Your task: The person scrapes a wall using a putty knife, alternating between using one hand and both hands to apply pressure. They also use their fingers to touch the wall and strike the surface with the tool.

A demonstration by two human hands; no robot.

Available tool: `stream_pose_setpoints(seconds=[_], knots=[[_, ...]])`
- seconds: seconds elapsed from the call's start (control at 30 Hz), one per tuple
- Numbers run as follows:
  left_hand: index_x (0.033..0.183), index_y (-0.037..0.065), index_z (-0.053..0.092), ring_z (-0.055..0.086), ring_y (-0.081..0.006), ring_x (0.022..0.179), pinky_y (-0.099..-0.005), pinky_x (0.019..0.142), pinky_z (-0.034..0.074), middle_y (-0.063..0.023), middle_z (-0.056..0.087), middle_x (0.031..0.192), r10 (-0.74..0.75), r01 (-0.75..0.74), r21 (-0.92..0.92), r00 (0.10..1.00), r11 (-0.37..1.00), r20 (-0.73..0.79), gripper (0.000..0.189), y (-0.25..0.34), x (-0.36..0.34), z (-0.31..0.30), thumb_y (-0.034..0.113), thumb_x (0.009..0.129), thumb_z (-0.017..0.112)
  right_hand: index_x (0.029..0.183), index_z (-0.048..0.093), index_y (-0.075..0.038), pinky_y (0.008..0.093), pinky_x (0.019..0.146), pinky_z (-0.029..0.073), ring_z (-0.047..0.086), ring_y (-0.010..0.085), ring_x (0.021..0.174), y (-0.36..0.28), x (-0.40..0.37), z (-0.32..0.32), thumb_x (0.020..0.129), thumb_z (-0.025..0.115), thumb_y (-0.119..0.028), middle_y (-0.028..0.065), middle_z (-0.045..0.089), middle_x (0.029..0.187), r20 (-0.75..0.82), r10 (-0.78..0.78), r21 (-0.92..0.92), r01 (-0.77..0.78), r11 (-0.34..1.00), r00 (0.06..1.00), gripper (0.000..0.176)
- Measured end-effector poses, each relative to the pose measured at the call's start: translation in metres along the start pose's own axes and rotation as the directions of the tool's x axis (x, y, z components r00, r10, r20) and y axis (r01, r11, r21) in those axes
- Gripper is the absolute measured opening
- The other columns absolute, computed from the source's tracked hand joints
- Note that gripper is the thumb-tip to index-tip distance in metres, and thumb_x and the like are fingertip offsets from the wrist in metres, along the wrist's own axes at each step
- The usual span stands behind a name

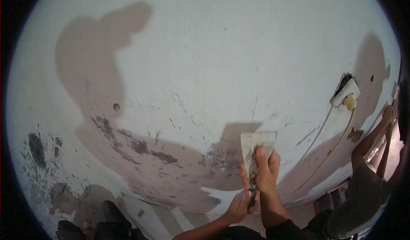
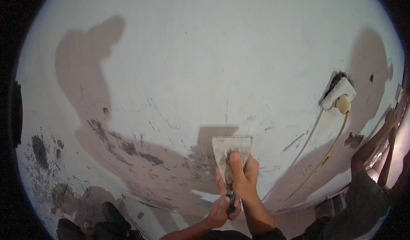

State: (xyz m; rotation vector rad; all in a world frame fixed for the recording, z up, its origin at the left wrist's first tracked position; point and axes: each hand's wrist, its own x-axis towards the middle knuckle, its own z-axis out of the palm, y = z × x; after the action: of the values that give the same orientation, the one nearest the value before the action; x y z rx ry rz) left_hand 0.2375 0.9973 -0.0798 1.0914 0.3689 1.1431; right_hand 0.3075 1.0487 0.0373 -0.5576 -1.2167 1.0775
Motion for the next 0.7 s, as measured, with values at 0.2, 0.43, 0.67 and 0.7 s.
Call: stream_pose_setpoints(seconds=[0.2, 0.43, 0.67, 0.7], knots=[[0.098, 0.007, 0.044, 0.034, -0.0073, 0.051, -0.0219, 0.047, 0.027, 0.0001, 0.043, 0.066, -0.196, 0.182, -0.119, 0.973, 0.976, -0.123, 0.039, -0.030, -0.024, -0.004, 0.039, 0.103, 0.024, 0.095, 0.050, 0.003, 0.0264, 0.028, 0.034, 0.046, 0.0165, 0.031, 0.034, -0.023, -0.017, 0.100, 0.042, -0.030, 0.0135, 0.055, 0.056, -0.064, 0.186, -0.018, -0.188, 0.982, 0.980, 0.034], [0.097, 0.008, 0.043, 0.035, -0.0074, 0.051, -0.0208, 0.048, 0.028, -0.0002, 0.044, 0.065, -0.221, 0.215, -0.180, 0.975, 0.960, -0.017, 0.039, -0.028, -0.030, -0.017, 0.041, 0.103, 0.024, 0.096, 0.050, 0.002, 0.0258, 0.028, 0.035, 0.047, 0.0166, 0.031, 0.034, -0.023, -0.012, 0.100, 0.043, -0.032, 0.0135, 0.055, 0.057, -0.081, 0.204, -0.020, -0.206, 0.978, 0.976, 0.035], [0.096, 0.007, 0.044, 0.038, -0.0103, 0.051, -0.0240, 0.048, 0.030, -0.0022, 0.045, 0.064, -0.295, 0.298, -0.250, 0.954, 0.921, 0.054, 0.041, 0.000, -0.030, -0.012, 0.042, 0.102, 0.024, 0.095, 0.051, 0.005, 0.0274, 0.031, 0.037, 0.049, 0.0158, 0.036, 0.024, -0.018, -0.001, 0.101, 0.040, -0.030, 0.0119, 0.057, 0.060, -0.092, 0.243, 0.001, -0.244, 0.970, 0.966, 0.036], [0.095, 0.007, 0.044, 0.039, -0.0120, 0.050, -0.0260, 0.047, 0.030, -0.0035, 0.045, 0.063, -0.376, 0.366, -0.236, 0.927, 0.900, 0.002, 0.044, 0.005, -0.028, -0.011, 0.047, 0.101, 0.024, 0.095, 0.051, 0.005, 0.0274, 0.031, 0.037, 0.049, 0.0159, 0.035, 0.023, -0.018, 0.000, 0.101, 0.041, -0.029, 0.0121, 0.057, 0.060, -0.105, 0.248, -0.004, -0.250, 0.968, 0.963, 0.036]])
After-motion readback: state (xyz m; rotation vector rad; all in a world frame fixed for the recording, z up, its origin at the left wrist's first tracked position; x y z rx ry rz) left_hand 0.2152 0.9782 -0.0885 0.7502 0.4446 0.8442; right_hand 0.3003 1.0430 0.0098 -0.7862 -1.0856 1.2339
